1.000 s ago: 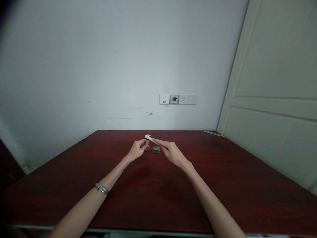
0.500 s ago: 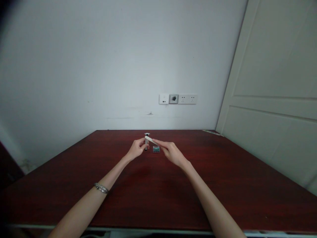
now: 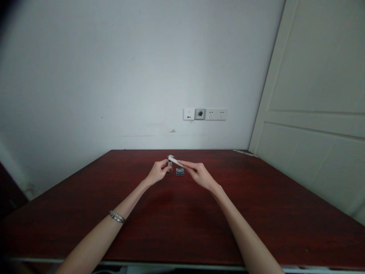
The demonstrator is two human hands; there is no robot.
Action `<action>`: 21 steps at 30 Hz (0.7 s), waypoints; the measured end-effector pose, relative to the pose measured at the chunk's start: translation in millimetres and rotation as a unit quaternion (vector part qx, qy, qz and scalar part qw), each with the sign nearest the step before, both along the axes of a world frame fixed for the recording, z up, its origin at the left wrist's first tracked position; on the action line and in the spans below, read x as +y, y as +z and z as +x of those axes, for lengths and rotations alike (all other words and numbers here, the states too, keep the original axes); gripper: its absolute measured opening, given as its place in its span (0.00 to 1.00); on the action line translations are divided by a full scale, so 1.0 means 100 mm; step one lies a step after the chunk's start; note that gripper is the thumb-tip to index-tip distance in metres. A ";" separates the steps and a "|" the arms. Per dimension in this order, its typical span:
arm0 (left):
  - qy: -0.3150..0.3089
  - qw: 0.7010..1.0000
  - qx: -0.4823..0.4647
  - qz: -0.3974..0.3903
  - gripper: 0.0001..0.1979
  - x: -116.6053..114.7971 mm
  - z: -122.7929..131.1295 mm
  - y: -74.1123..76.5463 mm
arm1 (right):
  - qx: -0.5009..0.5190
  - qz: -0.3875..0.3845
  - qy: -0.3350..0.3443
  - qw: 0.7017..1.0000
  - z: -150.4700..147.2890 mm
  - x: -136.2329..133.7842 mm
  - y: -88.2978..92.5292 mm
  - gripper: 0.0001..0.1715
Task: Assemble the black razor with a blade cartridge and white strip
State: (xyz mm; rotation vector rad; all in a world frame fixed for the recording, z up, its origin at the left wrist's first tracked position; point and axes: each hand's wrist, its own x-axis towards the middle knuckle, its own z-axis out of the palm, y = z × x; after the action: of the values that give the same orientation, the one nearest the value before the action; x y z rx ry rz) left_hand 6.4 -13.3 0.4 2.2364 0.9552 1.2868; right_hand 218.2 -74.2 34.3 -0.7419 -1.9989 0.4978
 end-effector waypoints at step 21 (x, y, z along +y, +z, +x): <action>0.019 0.983 0.096 0.156 0.12 0.06 -0.14 -0.02 | -0.079 -0.036 0.023 0.996 0.03 -0.10 0.08 0.20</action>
State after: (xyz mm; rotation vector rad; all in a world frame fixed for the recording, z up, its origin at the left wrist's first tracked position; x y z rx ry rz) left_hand -7.5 -7.7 -1.7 2.6353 0.9171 1.3332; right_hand 221.2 -84.0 42.0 -0.8028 -2.1574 0.5561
